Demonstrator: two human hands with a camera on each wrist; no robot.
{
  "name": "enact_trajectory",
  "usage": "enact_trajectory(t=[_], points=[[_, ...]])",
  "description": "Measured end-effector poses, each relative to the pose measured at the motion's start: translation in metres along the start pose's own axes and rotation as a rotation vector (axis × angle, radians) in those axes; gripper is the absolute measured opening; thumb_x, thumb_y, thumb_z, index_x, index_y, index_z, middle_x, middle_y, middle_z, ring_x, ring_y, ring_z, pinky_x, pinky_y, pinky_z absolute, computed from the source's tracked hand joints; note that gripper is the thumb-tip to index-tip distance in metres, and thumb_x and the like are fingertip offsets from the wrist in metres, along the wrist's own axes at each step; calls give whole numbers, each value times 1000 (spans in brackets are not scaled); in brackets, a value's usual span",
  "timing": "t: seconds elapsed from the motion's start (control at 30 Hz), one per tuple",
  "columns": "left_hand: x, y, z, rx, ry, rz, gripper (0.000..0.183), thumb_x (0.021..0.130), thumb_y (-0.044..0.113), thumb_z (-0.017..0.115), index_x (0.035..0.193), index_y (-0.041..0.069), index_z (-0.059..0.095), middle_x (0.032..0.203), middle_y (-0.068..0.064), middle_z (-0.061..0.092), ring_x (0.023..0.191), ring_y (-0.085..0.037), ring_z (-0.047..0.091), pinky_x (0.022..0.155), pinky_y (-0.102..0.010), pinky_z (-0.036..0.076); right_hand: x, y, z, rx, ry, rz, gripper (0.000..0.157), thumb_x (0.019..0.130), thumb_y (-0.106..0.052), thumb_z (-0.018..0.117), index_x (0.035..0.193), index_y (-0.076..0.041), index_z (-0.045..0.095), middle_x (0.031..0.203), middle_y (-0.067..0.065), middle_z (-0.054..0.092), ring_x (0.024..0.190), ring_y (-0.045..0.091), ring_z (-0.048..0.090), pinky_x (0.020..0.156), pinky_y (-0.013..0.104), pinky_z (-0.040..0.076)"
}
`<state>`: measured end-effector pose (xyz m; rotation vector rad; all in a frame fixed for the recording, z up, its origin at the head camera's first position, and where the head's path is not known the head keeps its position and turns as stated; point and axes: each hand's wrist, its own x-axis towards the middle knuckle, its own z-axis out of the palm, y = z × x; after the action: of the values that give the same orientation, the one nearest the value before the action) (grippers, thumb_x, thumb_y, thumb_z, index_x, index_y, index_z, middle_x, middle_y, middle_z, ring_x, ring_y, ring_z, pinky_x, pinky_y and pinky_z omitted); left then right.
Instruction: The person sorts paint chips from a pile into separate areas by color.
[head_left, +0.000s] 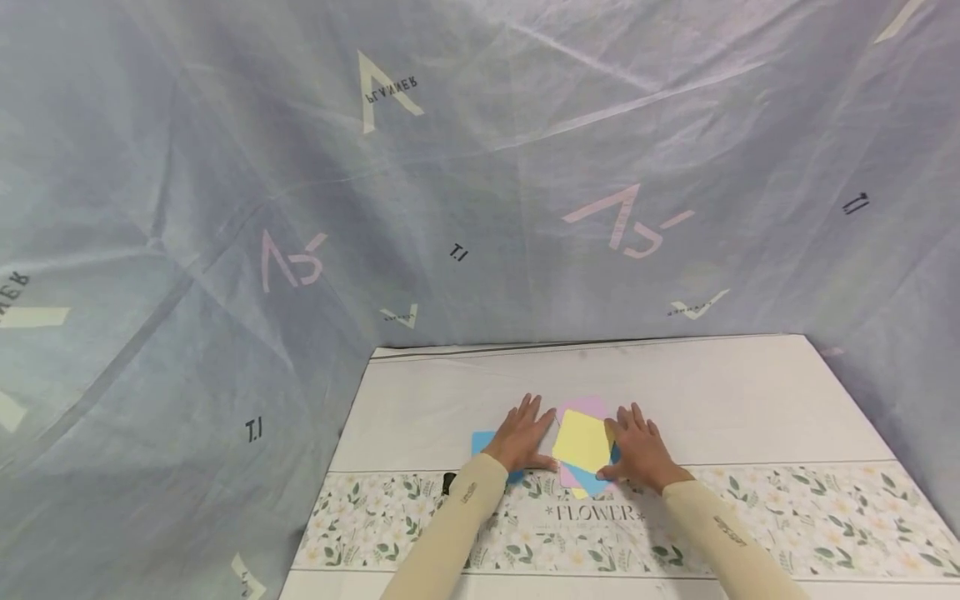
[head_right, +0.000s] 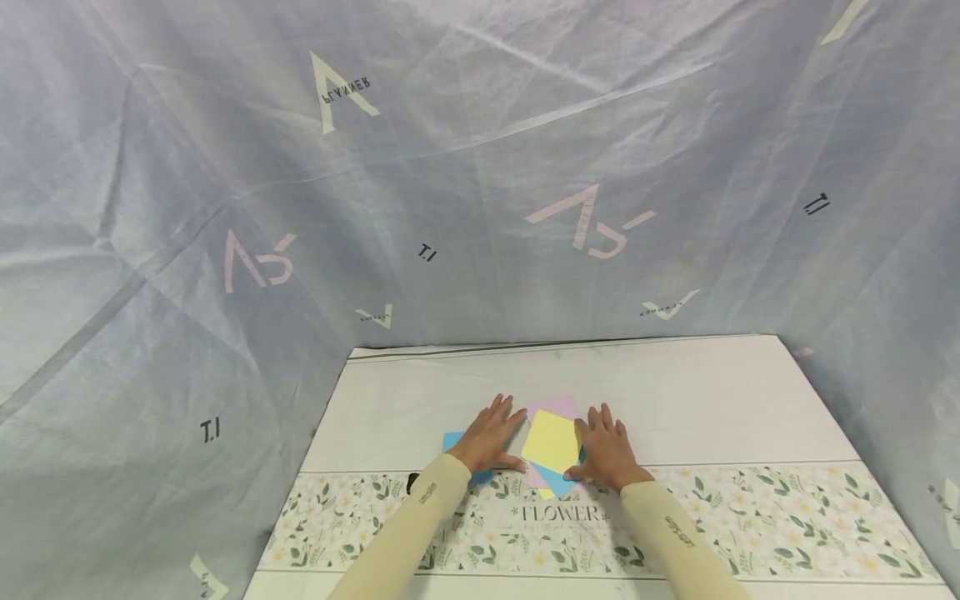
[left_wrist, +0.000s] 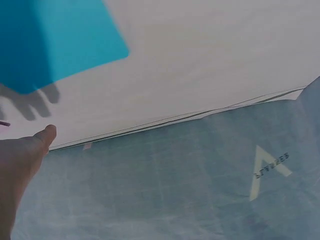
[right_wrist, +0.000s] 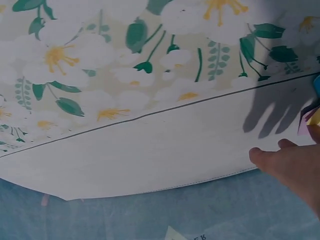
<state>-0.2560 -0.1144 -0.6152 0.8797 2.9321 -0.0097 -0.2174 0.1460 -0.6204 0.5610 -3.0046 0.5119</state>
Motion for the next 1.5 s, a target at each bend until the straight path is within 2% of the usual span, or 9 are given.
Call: enact_trajectory(t=[0.17,0.27,0.43,0.83,1.1,1.5], points=[[13,4,-3,3,-37,-2,111,66,71,75,158,26,31,165,-15,21,153,-34,15,120,-48,30,5,-5,1,38,-45,15,100,63,-44,93,141,4,51,148,37,37,142,59,20,106,74,29],[16,5,-3,-29,-86,-28,115,64,70,79,158,26,30,166,-15,17,154,-33,11,121,-48,27,8,-7,1,36,-65,21,100,62,-42,93,141,3,51,149,36,37,143,58,20,107,74,28],[21,7,-4,-60,-123,-52,114,63,68,82,157,26,32,167,-14,14,155,-32,9,122,-48,24,8,-7,-1,37,-77,31,102,60,-41,94,142,1,50,149,36,37,143,57,21,107,73,29],[21,6,-1,-78,-78,-43,111,63,66,82,155,26,34,166,-14,16,154,-31,11,121,-47,26,10,-3,-2,73,-98,45,107,61,-42,94,144,4,45,152,35,33,145,55,18,109,72,26],[17,6,0,-66,-49,-25,110,62,67,83,153,24,38,164,-17,21,153,-34,17,119,-49,31,9,-4,-2,99,-109,1,114,59,-44,95,145,7,40,154,33,31,146,54,18,111,72,23],[18,3,5,-60,-62,-25,111,64,69,80,155,24,36,165,-16,19,154,-33,14,120,-48,30,8,-3,-3,-2,-69,-90,112,64,-49,91,144,10,41,154,30,35,145,52,23,109,70,30]])
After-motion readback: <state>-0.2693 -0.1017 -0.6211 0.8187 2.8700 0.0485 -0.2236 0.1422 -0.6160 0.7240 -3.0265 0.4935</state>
